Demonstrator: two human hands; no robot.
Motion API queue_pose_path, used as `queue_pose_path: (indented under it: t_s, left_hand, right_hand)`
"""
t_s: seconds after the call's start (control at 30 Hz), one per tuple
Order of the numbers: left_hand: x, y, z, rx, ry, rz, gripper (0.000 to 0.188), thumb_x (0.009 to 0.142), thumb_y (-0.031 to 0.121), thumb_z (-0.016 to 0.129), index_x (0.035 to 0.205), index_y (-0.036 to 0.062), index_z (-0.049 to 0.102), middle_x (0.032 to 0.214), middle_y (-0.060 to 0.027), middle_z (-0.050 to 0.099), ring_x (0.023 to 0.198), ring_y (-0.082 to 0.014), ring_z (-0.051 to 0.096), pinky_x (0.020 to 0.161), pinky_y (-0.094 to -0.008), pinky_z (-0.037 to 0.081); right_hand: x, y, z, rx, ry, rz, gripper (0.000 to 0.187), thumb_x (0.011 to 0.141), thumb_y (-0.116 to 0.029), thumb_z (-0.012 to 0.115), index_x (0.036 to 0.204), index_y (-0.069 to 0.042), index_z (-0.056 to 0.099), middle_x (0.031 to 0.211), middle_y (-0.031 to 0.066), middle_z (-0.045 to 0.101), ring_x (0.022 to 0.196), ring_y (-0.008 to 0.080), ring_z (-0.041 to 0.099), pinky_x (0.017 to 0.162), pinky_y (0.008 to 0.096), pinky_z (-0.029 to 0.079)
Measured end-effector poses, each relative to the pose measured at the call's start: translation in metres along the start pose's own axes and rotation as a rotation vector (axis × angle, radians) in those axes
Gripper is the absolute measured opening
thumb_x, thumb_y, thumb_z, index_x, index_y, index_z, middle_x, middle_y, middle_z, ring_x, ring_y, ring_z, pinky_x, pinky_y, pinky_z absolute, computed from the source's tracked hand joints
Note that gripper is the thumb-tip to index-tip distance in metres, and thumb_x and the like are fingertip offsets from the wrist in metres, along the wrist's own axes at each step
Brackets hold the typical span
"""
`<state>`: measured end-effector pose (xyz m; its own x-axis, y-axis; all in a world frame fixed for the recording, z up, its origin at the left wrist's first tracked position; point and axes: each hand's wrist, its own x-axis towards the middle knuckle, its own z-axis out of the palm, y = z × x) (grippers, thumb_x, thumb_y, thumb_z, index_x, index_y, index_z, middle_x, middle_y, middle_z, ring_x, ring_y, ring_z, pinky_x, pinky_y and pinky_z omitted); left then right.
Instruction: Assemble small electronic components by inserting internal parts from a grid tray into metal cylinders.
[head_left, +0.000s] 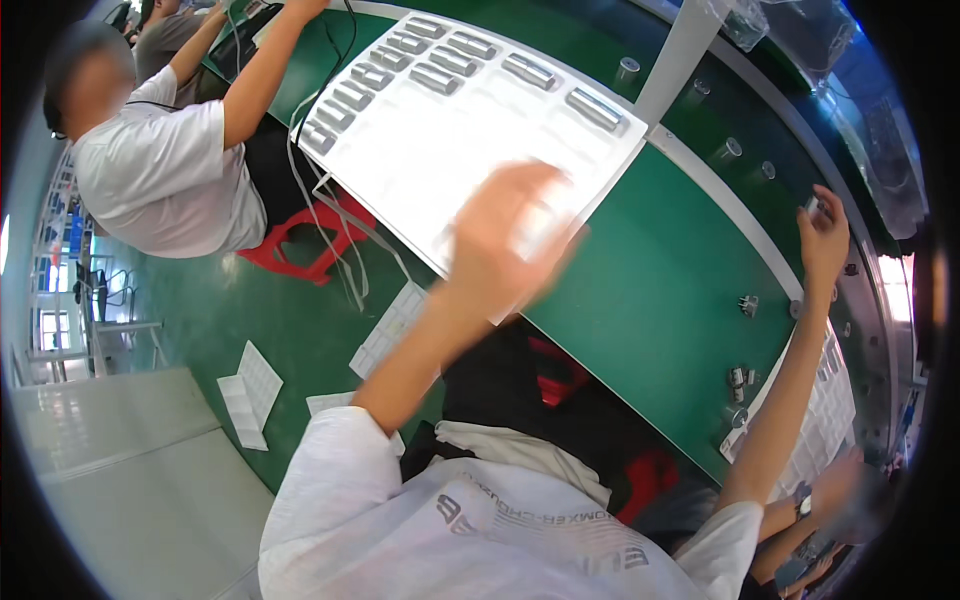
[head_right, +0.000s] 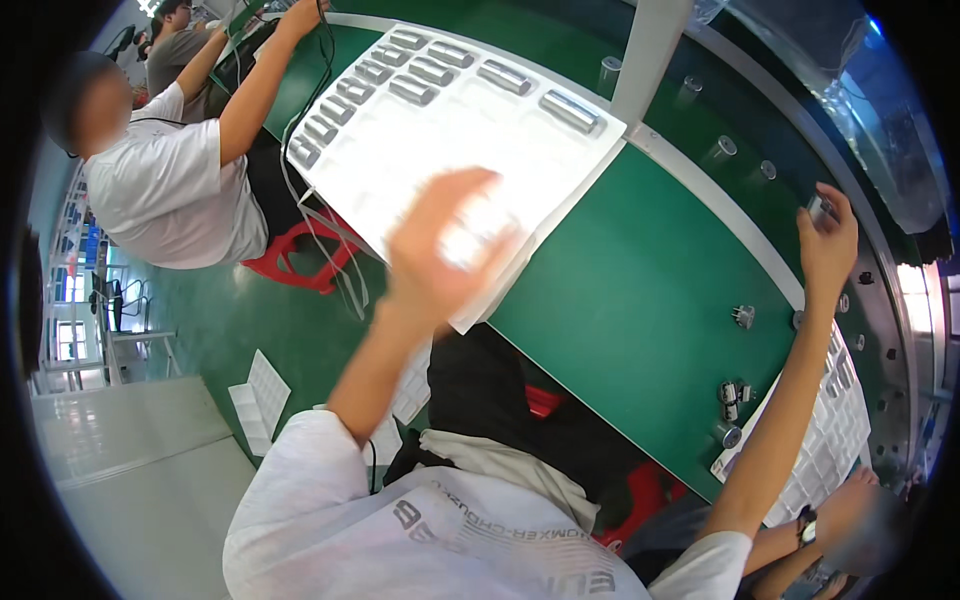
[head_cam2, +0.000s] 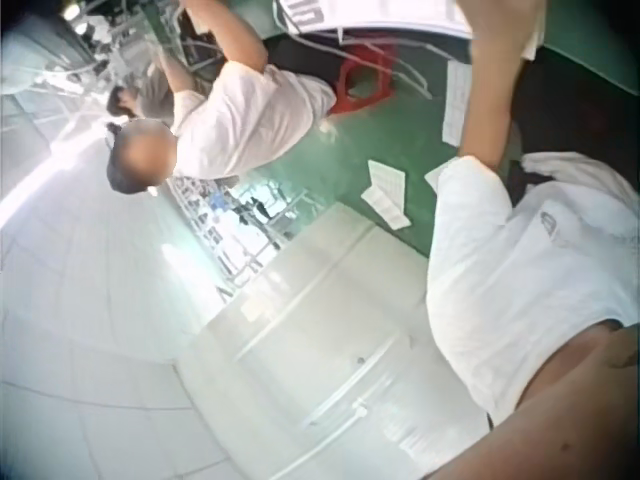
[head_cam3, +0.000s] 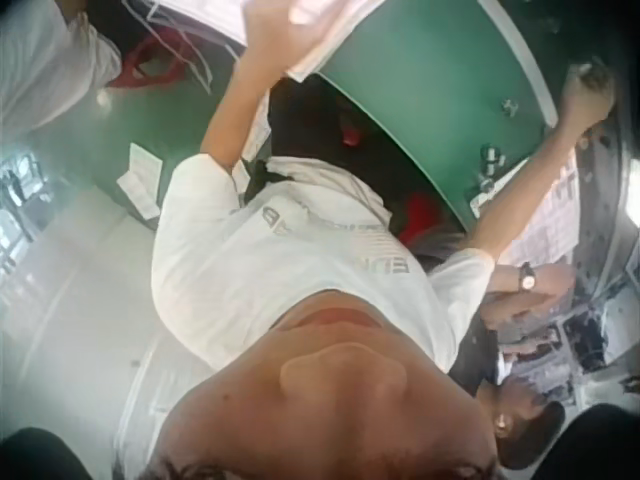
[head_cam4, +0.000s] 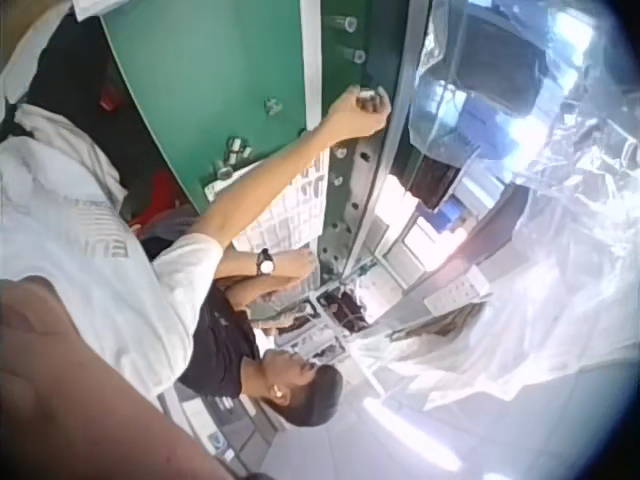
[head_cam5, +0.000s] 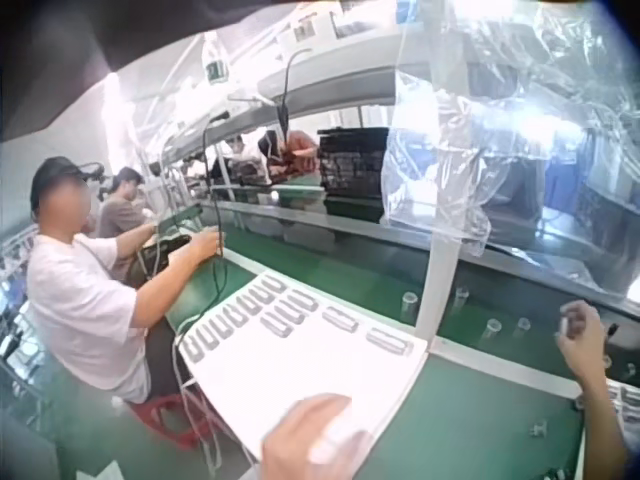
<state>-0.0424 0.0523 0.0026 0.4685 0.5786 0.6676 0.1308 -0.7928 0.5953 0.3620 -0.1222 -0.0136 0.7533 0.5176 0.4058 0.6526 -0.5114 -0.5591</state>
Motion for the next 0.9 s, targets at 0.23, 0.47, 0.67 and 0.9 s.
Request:
queue_pose_path:
  t_s: [0.23,0.47,0.67,0.9]
  left_hand:
    - [0.071,-0.204,-0.056,0.503,-0.119,0.038,0.03,0.077,-0.006,0.06,0.103,0.0058,0.069,0.108,-0.0132,0.067,0.105,-0.0314,0.06,0.088,-0.0385,0.048]
    - [0.114,-0.264,-0.05,0.456,-0.5,0.27,0.036,0.071,-0.007,0.063,0.104,0.0067,0.07,0.111,-0.0136,0.063,0.106,-0.0347,0.057,0.095,-0.0403,0.045]
    - [0.121,-0.239,-0.035,0.421,-0.567,0.287,0.034,0.068,-0.011,0.066,0.1,0.0023,0.069,0.114,-0.0144,0.061,0.113,-0.0333,0.056,0.092,-0.0419,0.045]
    - [0.094,-0.195,-0.043,0.609,-0.352,0.33,0.036,0.079,-0.005,0.063,0.114,0.0041,0.065,0.115,-0.0153,0.063,0.113,-0.0331,0.058,0.099,-0.0381,0.042]
  right_hand:
    - [0.033,0.041,0.058,-0.257,0.029,-0.149,0.027,0.068,-0.008,0.077,0.088,-0.008,0.058,0.072,0.01,0.06,0.072,0.0276,0.062,0.066,0.0377,0.048]
    - [0.025,0.022,0.069,-0.151,-0.089,-0.376,0.04,0.073,-0.01,0.075,0.109,-0.006,0.059,0.106,0.0135,0.066,0.101,0.0334,0.063,0.087,0.0401,0.05]
    - [0.028,0.046,0.06,-0.214,-0.149,-0.409,0.042,0.076,-0.008,0.07,0.116,-0.012,0.06,0.1,0.0159,0.062,0.096,0.036,0.06,0.084,0.0433,0.049]
    - [-0.106,-0.037,-0.029,-0.442,-0.294,-0.032,0.031,0.08,-0.012,0.067,0.11,-0.01,0.064,0.095,0.0155,0.063,0.09,0.0321,0.062,0.081,0.0415,0.05]
